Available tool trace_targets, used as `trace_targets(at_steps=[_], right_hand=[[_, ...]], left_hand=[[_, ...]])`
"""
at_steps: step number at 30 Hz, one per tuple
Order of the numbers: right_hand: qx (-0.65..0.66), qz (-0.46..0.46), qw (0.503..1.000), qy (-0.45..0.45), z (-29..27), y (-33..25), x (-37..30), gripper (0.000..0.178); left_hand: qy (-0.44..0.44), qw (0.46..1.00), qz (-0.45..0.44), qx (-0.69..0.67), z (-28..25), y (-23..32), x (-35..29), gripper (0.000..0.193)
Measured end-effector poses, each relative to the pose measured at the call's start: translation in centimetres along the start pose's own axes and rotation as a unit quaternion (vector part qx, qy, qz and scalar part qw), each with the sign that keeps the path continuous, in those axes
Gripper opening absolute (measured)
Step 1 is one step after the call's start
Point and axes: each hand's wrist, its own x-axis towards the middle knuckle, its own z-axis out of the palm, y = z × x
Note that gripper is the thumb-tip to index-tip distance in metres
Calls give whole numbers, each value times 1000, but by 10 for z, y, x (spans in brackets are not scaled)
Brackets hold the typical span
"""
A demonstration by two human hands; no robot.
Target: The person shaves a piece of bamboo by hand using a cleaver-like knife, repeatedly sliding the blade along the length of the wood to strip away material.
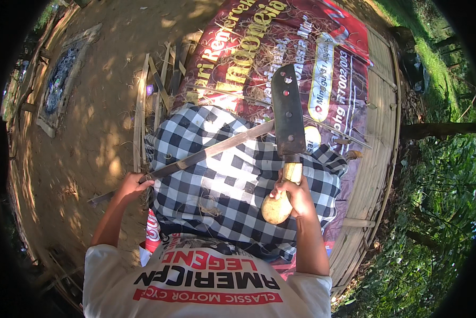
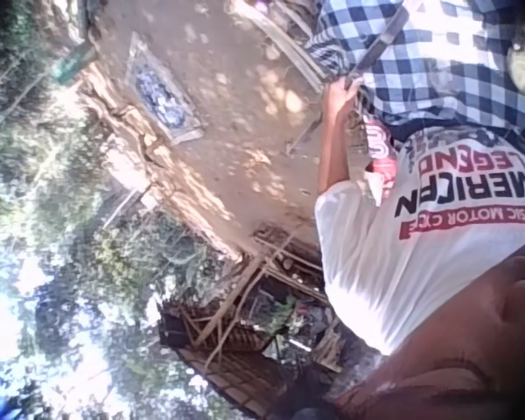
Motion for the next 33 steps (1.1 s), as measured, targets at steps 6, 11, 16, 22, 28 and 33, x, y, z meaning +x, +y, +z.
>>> trace_targets(at_steps=[6, 11, 16, 22, 28, 33], right_hand=[[50, -7, 999, 13, 2, 1, 5, 34], [-11, 13, 1000, -18, -8, -12, 0, 32], [42, 19, 999, 29, 6, 0, -1, 34], [52, 11, 999, 4, 2, -17, -1, 36], [-10, 59, 998, -15, 6, -6, -5, 34], [88, 7, 996, 2, 9, -15, -1, 35]], left_hand=[[10, 1000, 19, 12, 2, 6, 4, 37], [8, 1000, -10, -28, 5, 5, -3, 35], [11, 999, -6, -36, 13, -1, 4, 37], [6, 998, -32, -45, 12, -4, 2, 40], [-1, 997, -53, -62, 13, -10, 2, 37], [23, 999, -9, -44, 14, 0, 7, 36]])
